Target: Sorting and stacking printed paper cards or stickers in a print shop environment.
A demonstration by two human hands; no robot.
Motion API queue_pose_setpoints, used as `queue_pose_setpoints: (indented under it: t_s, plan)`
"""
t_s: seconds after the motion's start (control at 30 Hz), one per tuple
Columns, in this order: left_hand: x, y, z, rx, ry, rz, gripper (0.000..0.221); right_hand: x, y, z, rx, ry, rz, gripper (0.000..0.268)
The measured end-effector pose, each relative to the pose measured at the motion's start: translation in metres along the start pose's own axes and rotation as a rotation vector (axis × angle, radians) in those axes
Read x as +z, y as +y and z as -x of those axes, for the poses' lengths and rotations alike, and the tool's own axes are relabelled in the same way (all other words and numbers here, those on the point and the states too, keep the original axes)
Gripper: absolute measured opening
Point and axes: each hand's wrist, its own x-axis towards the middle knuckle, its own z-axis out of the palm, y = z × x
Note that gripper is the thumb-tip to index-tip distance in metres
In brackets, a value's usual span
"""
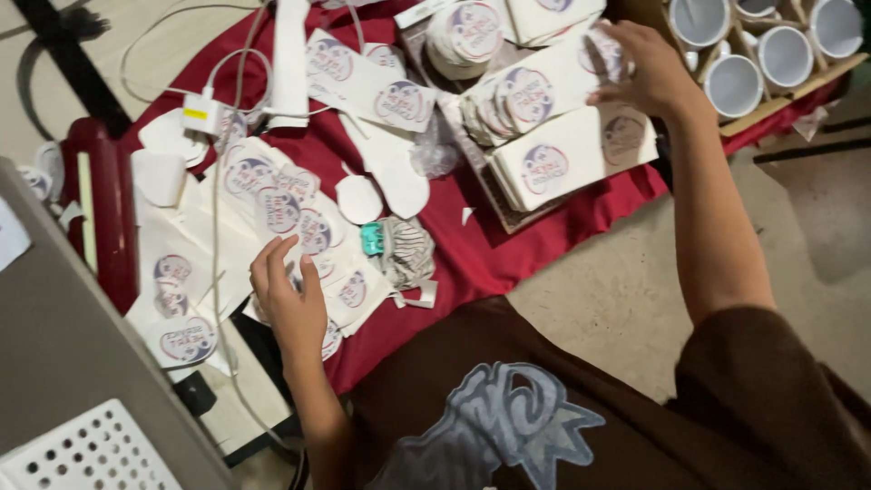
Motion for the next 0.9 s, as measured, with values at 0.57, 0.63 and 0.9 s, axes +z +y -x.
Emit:
queue_pose_setpoints:
  t_s: [0.57, 0.63, 0.9]
  plan:
    - [0.126, 0.154, -0.002, 0.282, -0.281, 0.062, 0.053, -0.01, -0.044, -0.062, -0.169, -0.33, 0.096, 0.1]
    - [0.158, 0.172, -0.006, 0.401, -0.294, 0.016, 0.075, -0.007, -0.042, -0.063, -0.165, -0.426, 0.052, 0.09]
    - [0.242, 0.181, 0.0, 0.404, -0.22, 0.019, 0.107, -0.047, -0.041, 0.041, -0.023, 0.138, -0.302, 0.061]
